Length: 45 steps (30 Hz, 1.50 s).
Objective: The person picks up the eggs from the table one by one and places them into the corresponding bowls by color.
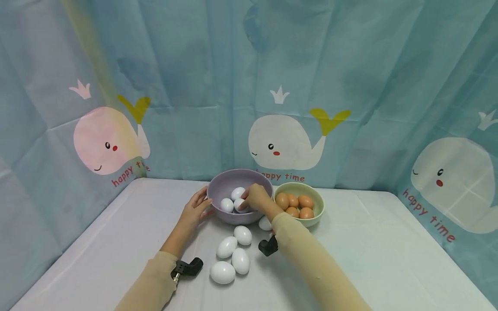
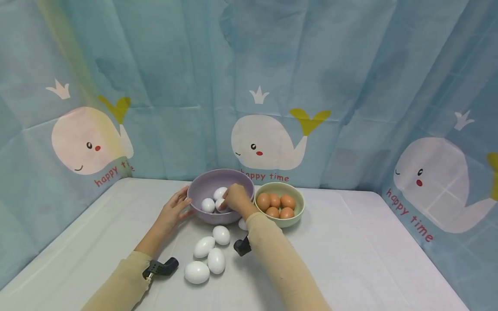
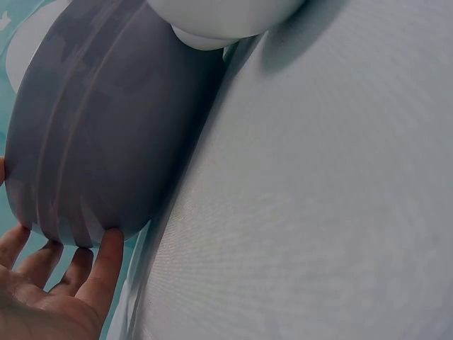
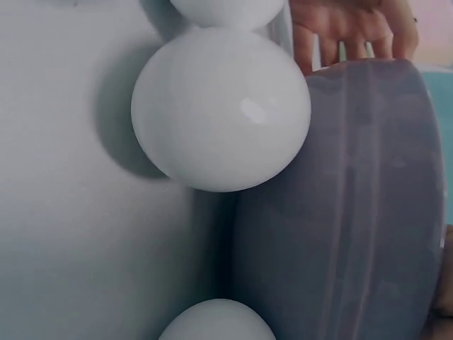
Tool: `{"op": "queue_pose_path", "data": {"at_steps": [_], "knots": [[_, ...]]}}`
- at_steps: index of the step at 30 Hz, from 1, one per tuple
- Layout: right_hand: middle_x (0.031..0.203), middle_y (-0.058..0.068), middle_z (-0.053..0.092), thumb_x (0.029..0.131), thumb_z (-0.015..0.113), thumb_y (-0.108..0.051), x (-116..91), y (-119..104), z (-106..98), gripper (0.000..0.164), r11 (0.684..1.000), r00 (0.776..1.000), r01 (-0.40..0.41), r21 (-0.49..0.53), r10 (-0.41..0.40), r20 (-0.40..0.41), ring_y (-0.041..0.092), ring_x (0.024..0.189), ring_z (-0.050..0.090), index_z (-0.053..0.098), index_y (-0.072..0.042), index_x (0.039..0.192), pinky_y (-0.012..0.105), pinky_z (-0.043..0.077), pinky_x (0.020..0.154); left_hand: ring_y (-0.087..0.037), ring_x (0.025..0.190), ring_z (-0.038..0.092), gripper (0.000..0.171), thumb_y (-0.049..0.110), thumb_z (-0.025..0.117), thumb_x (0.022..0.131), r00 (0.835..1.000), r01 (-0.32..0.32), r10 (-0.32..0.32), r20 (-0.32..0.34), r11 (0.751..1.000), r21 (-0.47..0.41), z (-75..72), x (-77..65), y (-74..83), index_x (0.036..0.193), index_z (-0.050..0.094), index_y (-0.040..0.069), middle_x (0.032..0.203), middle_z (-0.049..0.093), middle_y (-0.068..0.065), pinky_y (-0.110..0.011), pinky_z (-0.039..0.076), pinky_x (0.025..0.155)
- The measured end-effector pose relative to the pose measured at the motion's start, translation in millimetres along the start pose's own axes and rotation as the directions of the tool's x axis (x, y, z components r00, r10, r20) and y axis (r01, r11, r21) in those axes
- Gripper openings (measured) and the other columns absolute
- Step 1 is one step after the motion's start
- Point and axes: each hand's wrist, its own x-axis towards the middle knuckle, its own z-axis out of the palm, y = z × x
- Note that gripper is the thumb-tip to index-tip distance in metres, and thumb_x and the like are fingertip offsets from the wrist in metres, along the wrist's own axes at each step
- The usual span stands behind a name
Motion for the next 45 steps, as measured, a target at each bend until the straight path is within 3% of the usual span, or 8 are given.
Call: {"op": "queue_pose_path", "data": {"at_steps": [4,10,15,20,28,35,40,45], "knots": [[0.112,0.013,0.075,0.077,0.086,-0.014,-9,3,-2,0.042,0.983,0.999,0.042,0.177,-0.037,-0.031,0.025,0.108,0.07,0.073,0.0,0.114,0.033,0.059,0.091,-0.033,0.152,0.026,0.061,0.017,0.05,0.105,1.0,0.007,-0.007,0.0,1.0,0.006,-1.9,-2.1,-1.8,0.159,0.021,0.009,0.166,0.021,-0.013,-0.042,0.049,0.11],[0.119,0.018,0.072,0.081,0.082,-0.011,-43,8,-17,0.045,0.871,0.995,0.079,0.486,-0.096,0.009,0.024,0.109,0.071,0.069,0.002,0.121,0.031,0.06,0.091,-0.032,0.153,0.024,0.061,0.019,0.05,0.105,1.0,0.016,-0.016,-0.009,1.0,0.017,-3.9,-6.9,-1.9,0.159,0.022,0.011,0.167,0.02,-0.011,-0.049,0.044,0.113],[0.117,0.014,0.073,0.083,0.081,-0.019,-72,15,-28,0.041,0.861,0.994,0.083,0.502,-0.11,0.026,0.017,0.108,0.071,0.071,-0.005,0.119,0.03,0.059,0.093,-0.03,0.153,0.023,0.062,0.022,0.051,0.105,1.0,0.01,-0.01,-0.001,1.0,0.02,-3.5,-5.8,-0.2,0.159,0.022,0.013,0.167,0.02,-0.009,-0.05,0.042,0.114],[0.112,0.014,0.075,0.082,0.081,-0.016,-90,24,-26,0.037,0.844,0.996,0.075,0.532,-0.088,-0.001,0.014,0.102,0.072,0.072,-0.003,0.115,0.025,0.059,0.088,-0.03,0.153,0.023,0.062,0.021,0.051,0.105,1.0,0.009,-0.009,0.002,1.0,0.019,-2.8,-3.9,0.9,0.159,0.022,0.013,0.167,0.019,-0.008,-0.05,0.042,0.114],[0.11,0.014,0.076,0.078,0.084,-0.015,-108,31,-15,0.038,0.843,0.997,0.074,0.533,-0.048,-0.063,0.022,0.106,0.072,0.073,-0.002,0.113,0.018,0.057,0.081,-0.031,0.153,0.022,0.061,0.02,0.05,0.105,1.0,0.011,-0.011,0.0,1.0,0.024,-2.1,-3.7,0.4,0.159,0.022,0.013,0.167,0.019,-0.008,-0.051,0.042,0.114],[0.117,0.02,0.072,0.079,0.083,-0.013,-116,37,-6,0.044,0.829,0.999,0.053,0.557,-0.047,-0.024,0.029,0.112,0.069,0.068,0.004,0.117,0.026,0.06,0.088,-0.031,0.152,0.025,0.06,0.017,0.049,0.105,1.0,0.01,-0.01,0.001,1.0,0.002,-0.7,-1.6,-0.8,0.159,0.022,0.011,0.167,0.02,-0.01,-0.049,0.042,0.114],[0.114,0.021,0.072,0.077,0.085,-0.012,-116,41,3,0.046,0.84,0.999,0.035,0.542,-0.029,-0.019,0.026,0.106,0.07,0.068,0.006,0.115,0.028,0.061,0.084,-0.029,0.152,0.027,0.06,0.016,0.049,0.105,1.0,0.023,-0.023,-0.002,1.0,-0.012,-1.2,0.7,-0.8,0.159,0.022,0.011,0.167,0.021,-0.009,-0.045,0.045,0.113],[0.107,0.015,0.076,0.075,0.087,-0.017,-115,44,9,0.044,0.879,0.999,0.022,0.477,-0.006,-0.034,0.018,0.099,0.073,0.072,0.001,0.112,0.027,0.062,0.082,-0.028,0.152,0.027,0.061,0.016,0.049,0.105,1.0,0.022,-0.022,0.0,1.0,-0.01,-0.3,2.3,0.3,0.159,0.022,0.011,0.167,0.021,-0.008,-0.043,0.046,0.112]]}}
